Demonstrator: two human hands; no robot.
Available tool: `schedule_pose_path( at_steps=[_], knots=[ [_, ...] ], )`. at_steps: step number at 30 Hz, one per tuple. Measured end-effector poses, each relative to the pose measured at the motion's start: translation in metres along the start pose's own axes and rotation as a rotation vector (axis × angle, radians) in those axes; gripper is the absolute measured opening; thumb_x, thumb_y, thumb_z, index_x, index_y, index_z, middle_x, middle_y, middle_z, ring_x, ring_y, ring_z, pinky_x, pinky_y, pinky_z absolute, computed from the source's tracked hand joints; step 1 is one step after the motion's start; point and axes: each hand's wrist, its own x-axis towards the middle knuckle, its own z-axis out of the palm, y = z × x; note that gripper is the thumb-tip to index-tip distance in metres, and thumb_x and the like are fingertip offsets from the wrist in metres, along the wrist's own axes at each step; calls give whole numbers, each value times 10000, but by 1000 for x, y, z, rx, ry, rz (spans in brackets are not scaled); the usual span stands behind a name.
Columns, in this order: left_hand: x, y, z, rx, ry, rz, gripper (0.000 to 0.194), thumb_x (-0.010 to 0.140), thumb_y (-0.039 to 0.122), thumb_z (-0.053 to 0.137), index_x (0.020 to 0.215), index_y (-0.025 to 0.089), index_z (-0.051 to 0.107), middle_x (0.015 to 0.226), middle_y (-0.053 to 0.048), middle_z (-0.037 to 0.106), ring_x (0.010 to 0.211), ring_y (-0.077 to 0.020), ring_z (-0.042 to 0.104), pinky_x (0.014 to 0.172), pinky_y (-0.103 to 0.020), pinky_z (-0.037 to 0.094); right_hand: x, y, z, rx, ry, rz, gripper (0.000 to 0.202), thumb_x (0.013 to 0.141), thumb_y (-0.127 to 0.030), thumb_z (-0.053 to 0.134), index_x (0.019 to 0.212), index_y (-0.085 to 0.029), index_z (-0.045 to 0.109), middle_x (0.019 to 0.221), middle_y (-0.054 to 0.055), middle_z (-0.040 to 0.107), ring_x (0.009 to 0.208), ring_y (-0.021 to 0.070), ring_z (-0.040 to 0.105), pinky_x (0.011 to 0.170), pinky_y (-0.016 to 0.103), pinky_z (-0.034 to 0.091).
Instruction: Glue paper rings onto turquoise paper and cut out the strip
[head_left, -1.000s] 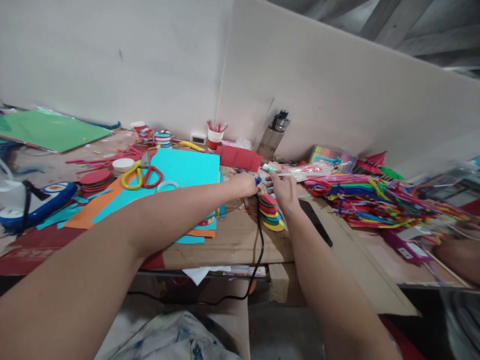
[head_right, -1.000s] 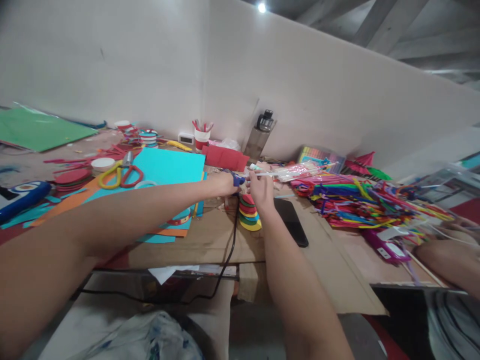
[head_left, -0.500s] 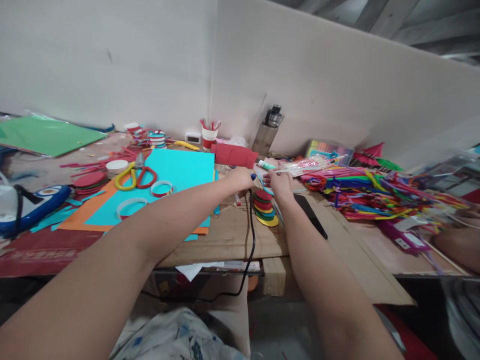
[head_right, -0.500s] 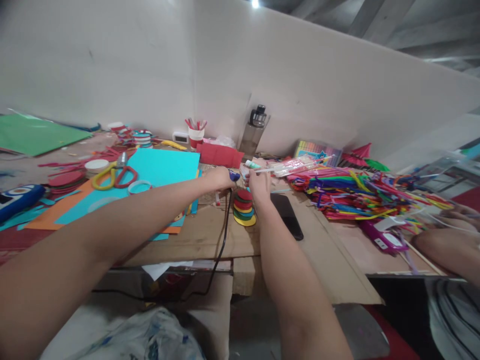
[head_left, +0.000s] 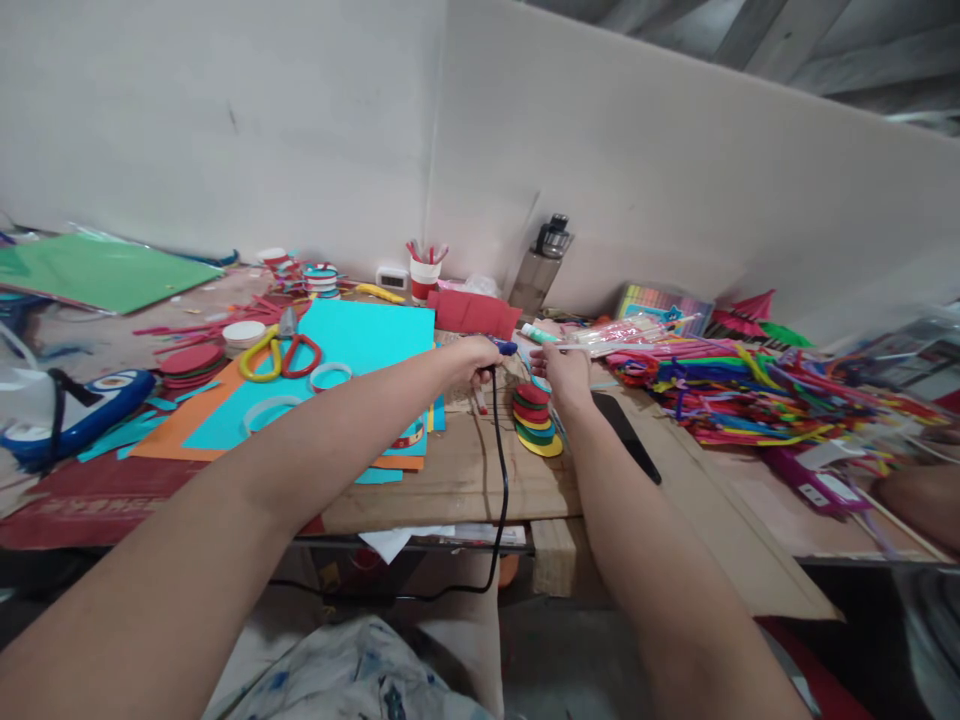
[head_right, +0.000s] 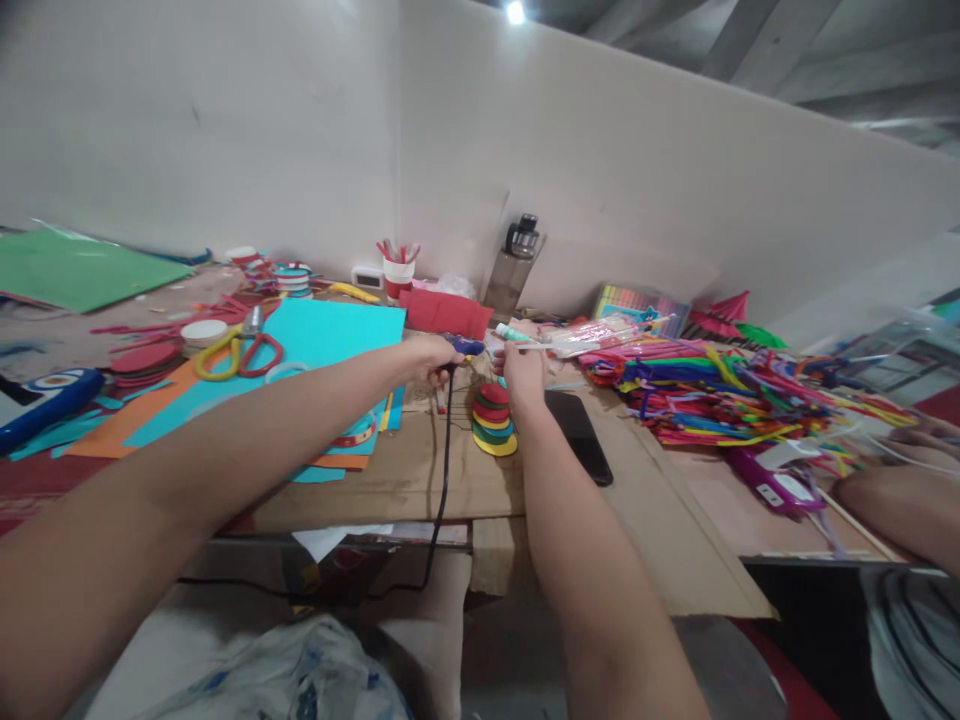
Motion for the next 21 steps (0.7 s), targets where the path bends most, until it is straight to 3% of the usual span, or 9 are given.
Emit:
schedule_pose_path(
  at_steps=[3,13,17,21],
  knots=[
    [-13,2,-1,37,5,-67,260,940,115,548,688,167,509,508,34,457,390,-74,355,414,-165,217,-2,-1,0,11,3,-14,162,847,-159,577,690,-192,559,568,-15,635,445,95,565,428,189,479],
    [-64,-16,13,-61,-43,42,398,1031,192,520,638,137,497,511,38,481,378,-29,384,380,-157,214,-7,-19,-12,34,113,-127,221,858,-309,613,671,-202,562,564,-10,603,444,99,524,385,194,415],
    [-71,-19,13,-141,-39,81,401,1031,202,520,635,147,487,478,62,427,353,-30,356,376,-165,210,-12,-26,-13,71,148,-191,215,873,-368,601,723,-223,550,585,-29,593,463,110,530,407,211,425],
    [-69,-22,11,-226,-34,126,349,1024,159,515,675,141,502,553,50,502,372,-22,379,374,-167,219,-19,-30,-10,120,123,-273,277,859,-451,626,731,-222,540,593,-38,580,471,108,524,440,230,440]
  ],
)
